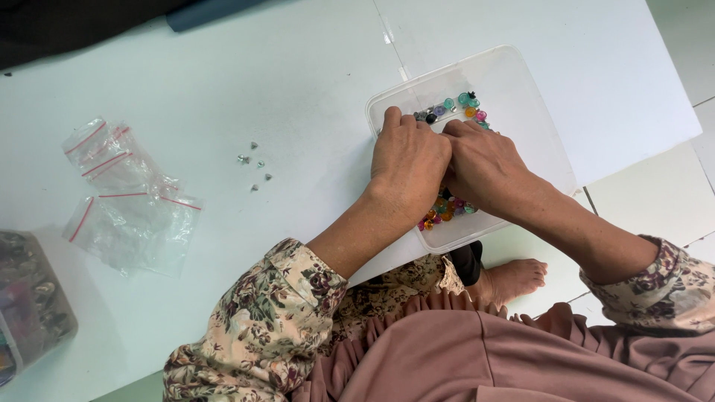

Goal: Sorting and placing small metal and plastic buttons into individual plastic zip-lock bags.

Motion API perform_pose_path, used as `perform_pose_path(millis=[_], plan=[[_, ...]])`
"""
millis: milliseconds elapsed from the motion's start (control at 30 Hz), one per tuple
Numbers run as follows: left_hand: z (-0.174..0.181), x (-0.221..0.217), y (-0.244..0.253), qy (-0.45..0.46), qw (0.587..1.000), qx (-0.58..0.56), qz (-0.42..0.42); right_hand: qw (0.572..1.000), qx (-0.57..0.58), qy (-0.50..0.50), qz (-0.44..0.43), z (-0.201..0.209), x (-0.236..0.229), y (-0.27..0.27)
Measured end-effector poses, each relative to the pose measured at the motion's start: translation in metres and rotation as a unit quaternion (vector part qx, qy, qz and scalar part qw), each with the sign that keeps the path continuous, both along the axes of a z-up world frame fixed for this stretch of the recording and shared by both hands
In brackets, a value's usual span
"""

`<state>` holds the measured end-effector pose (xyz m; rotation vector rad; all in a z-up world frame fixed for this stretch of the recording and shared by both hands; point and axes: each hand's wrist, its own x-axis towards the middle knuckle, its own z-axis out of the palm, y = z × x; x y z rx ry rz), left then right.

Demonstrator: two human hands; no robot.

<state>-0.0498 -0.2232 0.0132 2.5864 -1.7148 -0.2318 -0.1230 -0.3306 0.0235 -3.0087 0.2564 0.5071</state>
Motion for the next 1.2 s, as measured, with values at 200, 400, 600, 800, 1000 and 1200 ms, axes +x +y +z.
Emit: perform_pose_path(millis=[200,400,600,800,1000,1200], plan=[[-0.004,-0.001,0.0,-0.005,1.0,-0.012,0.003,1.0,-0.007,-0.001,0.0,-0.006,-0.005,-0.003],[-0.007,-0.002,0.002,-0.02,0.999,-0.033,0.001,1.0,-0.009,-0.027,0.0,0.006,-0.002,0.001],[-0.009,0.0,-0.001,-0.03,0.998,-0.055,0.009,0.998,-0.004,-0.049,-0.028,0.008,-0.004,-0.001],[-0.001,0.004,0.014,-0.09,0.951,-0.294,0.032,0.977,0.088,-0.175,-0.082,0.031,-0.011,0.0],[0.054,0.006,0.124,-0.099,0.934,-0.33,0.097,0.913,0.214,-0.347,0.014,0.077,-0.03,0.064],[0.007,0.015,0.217,0.003,0.934,-0.27,0.235,0.885,0.244,-0.362,0.161,0.048,-0.002,0.142]])
